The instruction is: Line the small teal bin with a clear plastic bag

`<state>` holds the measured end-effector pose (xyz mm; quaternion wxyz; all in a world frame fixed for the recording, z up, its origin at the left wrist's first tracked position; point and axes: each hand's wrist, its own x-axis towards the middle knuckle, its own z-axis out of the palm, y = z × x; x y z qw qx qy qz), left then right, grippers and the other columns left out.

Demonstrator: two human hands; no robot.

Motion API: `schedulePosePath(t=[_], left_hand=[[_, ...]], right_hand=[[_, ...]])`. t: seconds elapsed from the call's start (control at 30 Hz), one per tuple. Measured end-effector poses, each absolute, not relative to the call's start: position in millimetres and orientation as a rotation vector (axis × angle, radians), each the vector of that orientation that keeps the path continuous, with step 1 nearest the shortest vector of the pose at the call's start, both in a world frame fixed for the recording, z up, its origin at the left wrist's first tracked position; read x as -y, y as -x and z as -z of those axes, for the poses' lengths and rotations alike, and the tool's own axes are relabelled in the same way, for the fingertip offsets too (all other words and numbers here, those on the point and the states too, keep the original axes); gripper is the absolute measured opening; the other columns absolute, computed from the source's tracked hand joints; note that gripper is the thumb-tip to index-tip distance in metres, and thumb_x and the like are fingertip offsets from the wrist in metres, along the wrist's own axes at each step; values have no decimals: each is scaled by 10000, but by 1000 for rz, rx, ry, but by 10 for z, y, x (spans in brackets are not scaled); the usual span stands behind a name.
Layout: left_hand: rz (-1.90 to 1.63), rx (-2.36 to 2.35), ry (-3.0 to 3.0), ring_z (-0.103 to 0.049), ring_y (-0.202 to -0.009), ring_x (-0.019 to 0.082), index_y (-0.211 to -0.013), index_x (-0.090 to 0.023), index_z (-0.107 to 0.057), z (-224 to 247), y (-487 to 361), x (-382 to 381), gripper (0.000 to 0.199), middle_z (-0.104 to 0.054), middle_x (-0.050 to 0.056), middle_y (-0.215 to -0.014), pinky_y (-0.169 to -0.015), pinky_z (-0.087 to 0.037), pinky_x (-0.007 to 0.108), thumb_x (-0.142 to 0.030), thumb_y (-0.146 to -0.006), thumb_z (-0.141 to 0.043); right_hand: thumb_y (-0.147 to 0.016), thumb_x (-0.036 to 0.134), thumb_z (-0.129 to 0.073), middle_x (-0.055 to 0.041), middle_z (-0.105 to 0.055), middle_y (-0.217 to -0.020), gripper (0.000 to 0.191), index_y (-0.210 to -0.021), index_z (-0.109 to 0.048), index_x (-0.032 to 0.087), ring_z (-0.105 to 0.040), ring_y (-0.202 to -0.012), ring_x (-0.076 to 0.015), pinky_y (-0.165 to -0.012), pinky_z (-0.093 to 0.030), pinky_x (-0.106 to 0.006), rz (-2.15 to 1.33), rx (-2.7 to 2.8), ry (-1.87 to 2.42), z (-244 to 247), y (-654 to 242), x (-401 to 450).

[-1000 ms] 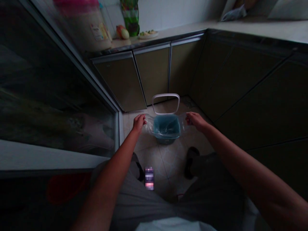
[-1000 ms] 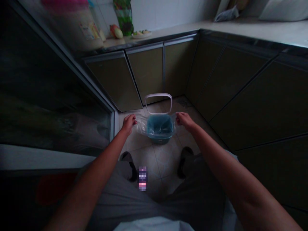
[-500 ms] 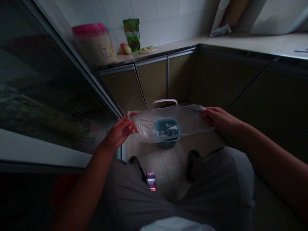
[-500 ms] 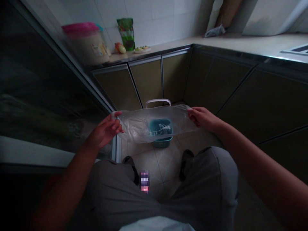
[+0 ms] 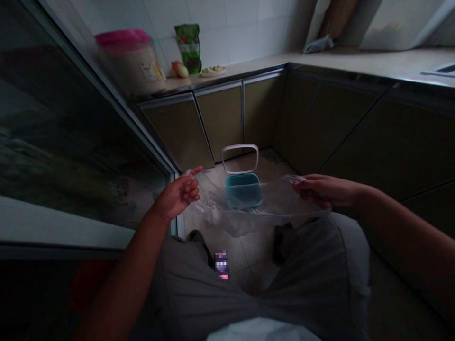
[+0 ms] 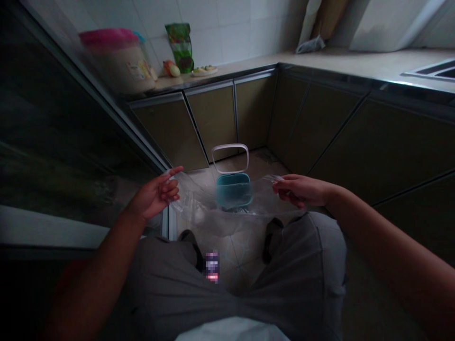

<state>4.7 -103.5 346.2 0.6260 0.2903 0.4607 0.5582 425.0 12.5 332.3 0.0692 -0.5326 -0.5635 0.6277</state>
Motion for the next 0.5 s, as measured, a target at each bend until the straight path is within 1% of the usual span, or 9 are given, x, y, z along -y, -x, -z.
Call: schedulePosePath(t=[0.1,0.2,0.27,0.4,0.5], left_hand=[[-1275,-1080,-566,-277,-426,69,-1251,-194,-704,-3171,1,940,378,-330,-104,-576,-502,-457,223,-263,-880,-676],[-1262,-1141,-533,-283,-428,78,-1313,-206,-662,-2911,41,864,436,-323,-111,-581,-520,-468,231,-278,-883,-665],[-1190,-1210,-537,-295,-427,82,-1340,-210,-646,-2758,52,810,462,-328,-110,-582,-526,-469,235,-311,-889,-658],[-914,-1435,-586,-343,-422,77,-1328,-219,-665,-2433,9,657,481,-427,-87,-599,-505,-405,219,-438,-900,-660],[-729,-1626,-655,-400,-426,89,-1258,-217,-712,-2144,-66,501,449,-526,-55,-609,-479,-329,221,-453,-877,-694]], right_hand=[[-868,568,-702,6,-559,-654,385,-867,-540,218,-363,-387,-67,-337,-246,-218,-1988,1674,1616,-3055,-4216,-172],[-880,521,-690,0,-584,-674,341,-862,-526,222,-396,-399,-71,-360,-307,-215,-2033,1671,1658,-2757,-4184,-233],[-889,482,-677,0,-585,-662,306,-845,-528,219,-434,-406,-84,-374,-346,-220,-2084,1681,1680,-2563,-4156,-288],[-905,414,-664,-18,-593,-628,262,-798,-543,207,-534,-442,-134,-415,-435,-256,-2117,1717,1820,-2206,-4049,-423],[-917,368,-655,-47,-623,-618,235,-787,-570,192,-597,-470,-173,-434,-468,-277,-2001,1860,1980,-1939,-3950,-527]])
